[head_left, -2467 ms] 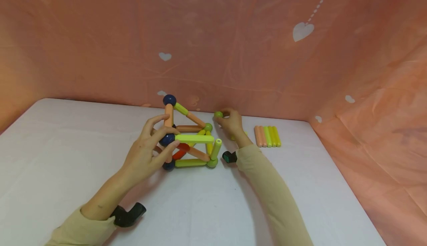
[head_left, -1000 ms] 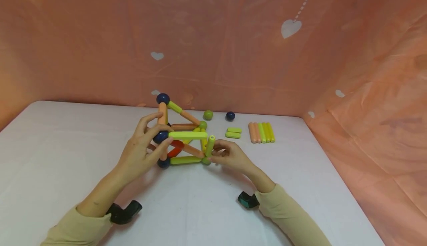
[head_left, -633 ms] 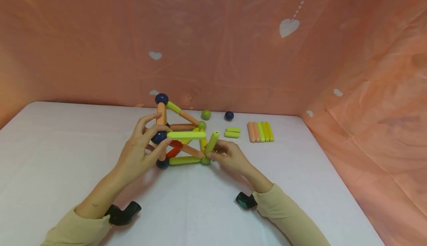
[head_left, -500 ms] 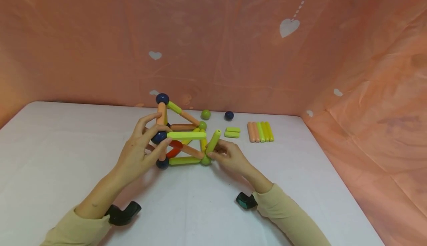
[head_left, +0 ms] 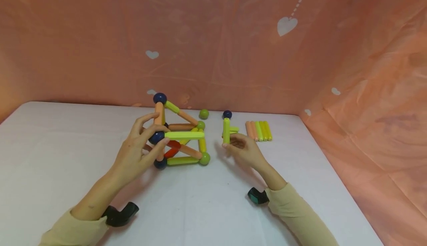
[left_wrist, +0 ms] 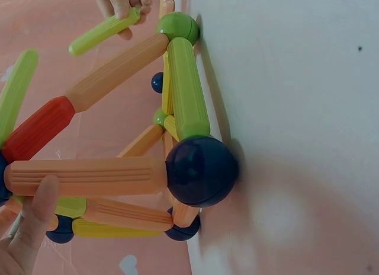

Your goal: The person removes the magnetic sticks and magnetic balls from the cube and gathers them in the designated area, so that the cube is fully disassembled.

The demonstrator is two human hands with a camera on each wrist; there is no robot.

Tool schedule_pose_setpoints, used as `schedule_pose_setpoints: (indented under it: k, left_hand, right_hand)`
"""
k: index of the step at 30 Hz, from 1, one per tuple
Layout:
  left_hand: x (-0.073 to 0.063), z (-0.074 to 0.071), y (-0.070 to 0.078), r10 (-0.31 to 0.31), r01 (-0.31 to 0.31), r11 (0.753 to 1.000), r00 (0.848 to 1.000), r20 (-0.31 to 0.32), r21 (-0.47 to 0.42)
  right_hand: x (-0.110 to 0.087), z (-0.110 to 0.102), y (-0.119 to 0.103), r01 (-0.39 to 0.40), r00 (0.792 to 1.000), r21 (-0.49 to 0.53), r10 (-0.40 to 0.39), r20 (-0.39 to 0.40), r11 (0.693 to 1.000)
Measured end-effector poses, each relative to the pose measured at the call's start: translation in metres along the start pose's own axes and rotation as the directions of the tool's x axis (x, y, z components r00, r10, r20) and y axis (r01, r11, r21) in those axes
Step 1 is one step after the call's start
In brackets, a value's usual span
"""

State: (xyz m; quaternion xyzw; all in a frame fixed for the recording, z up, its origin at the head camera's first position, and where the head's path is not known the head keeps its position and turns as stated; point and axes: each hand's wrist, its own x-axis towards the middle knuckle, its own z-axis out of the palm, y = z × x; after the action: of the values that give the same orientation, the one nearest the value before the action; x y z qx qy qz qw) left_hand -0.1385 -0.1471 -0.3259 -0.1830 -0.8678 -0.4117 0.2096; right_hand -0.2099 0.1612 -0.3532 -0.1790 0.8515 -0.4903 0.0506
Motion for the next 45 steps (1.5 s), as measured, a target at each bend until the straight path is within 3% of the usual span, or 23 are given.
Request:
schedule_pose_setpoints:
  k: [6,13,17,30,45]
  left_hand:
    - [0.0,-0.001,0.0,-0.004,0.004,1.0,1.0,0.003,-0.002]
    - [0.001,-0.001,-0.001,-0.002,0.002,1.0,1.0,-0.001,-0.003]
    - [0.001,-0.001,-0.002,-0.001,0.001,1.0,1.0,-0.003,-0.003]
    - [0.001,-0.001,-0.001,-0.007,0.007,1.0,1.0,0.008,-0.016]
    - [0.001,0.0,-0.001,-0.008,0.008,1.0,1.0,0.005,-0.021]
  right_hand:
    - [-0.001,-0.015,0.007,-0.07,0.99,-0.019,0.067,-0.121,0.997]
    - [-0.002,-0.034,0.016,-0.135,0.957,0.098,0.156,-0.245,0.986]
    - [-0.002,-0.043,0.021,-0.14,0.943,0.098,0.163,-0.291,0.985]
    - [-0.005,-0.074,0.036,-0.253,0.916,-0.003,0.238,-0.324,0.968]
    - [-0.007,-0.1,0.054,-0.371,0.848,-0.023,0.328,-0.417,0.928]
